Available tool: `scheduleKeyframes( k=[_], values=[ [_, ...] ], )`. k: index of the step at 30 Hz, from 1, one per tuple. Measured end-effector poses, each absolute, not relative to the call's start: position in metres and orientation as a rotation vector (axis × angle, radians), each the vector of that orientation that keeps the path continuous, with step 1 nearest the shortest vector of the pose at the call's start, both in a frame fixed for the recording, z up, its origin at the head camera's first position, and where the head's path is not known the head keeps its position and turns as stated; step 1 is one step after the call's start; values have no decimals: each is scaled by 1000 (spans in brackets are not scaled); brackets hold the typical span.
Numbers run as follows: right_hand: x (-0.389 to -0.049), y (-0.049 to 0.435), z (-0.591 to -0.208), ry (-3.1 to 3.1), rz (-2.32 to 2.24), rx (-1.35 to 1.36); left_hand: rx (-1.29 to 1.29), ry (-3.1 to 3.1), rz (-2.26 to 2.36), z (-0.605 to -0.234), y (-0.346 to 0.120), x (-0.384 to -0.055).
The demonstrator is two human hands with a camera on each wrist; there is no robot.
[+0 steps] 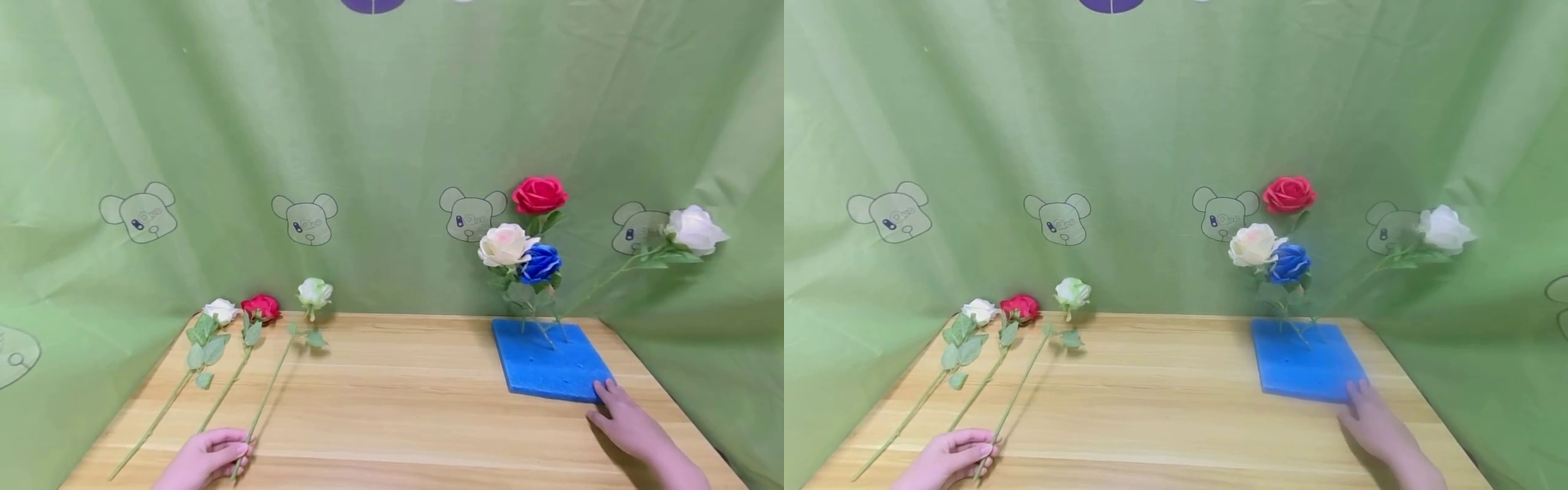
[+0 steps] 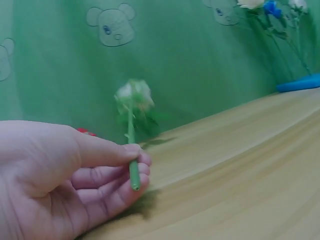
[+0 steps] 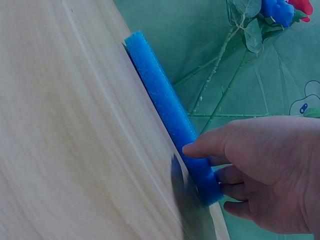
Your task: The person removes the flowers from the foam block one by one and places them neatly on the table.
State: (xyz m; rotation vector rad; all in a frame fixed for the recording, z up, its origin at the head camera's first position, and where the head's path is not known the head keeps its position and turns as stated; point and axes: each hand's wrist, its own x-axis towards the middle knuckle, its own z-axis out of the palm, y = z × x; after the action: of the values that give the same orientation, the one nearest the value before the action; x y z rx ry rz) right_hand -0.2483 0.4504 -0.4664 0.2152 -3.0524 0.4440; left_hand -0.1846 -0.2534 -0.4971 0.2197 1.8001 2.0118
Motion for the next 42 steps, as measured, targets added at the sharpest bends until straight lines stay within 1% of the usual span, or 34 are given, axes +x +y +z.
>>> scheduleKeyframes(
  k=[6, 15, 33, 42],
  values=[
    [-247, 451, -463, -3073, 437, 212, 194, 1715, 1988, -490, -267, -181],
    [-249, 454, -465, -3062, 427, 211, 141, 1754, 1949, -483, -272, -178],
    [-250, 452, -464, -3070, 426, 195, 37, 1746, 2002, -483, -282, -178],
    [-250, 451, -464, -3080, 411, 201, 5, 1815, 1934, -481, -288, -173]
  ],
)
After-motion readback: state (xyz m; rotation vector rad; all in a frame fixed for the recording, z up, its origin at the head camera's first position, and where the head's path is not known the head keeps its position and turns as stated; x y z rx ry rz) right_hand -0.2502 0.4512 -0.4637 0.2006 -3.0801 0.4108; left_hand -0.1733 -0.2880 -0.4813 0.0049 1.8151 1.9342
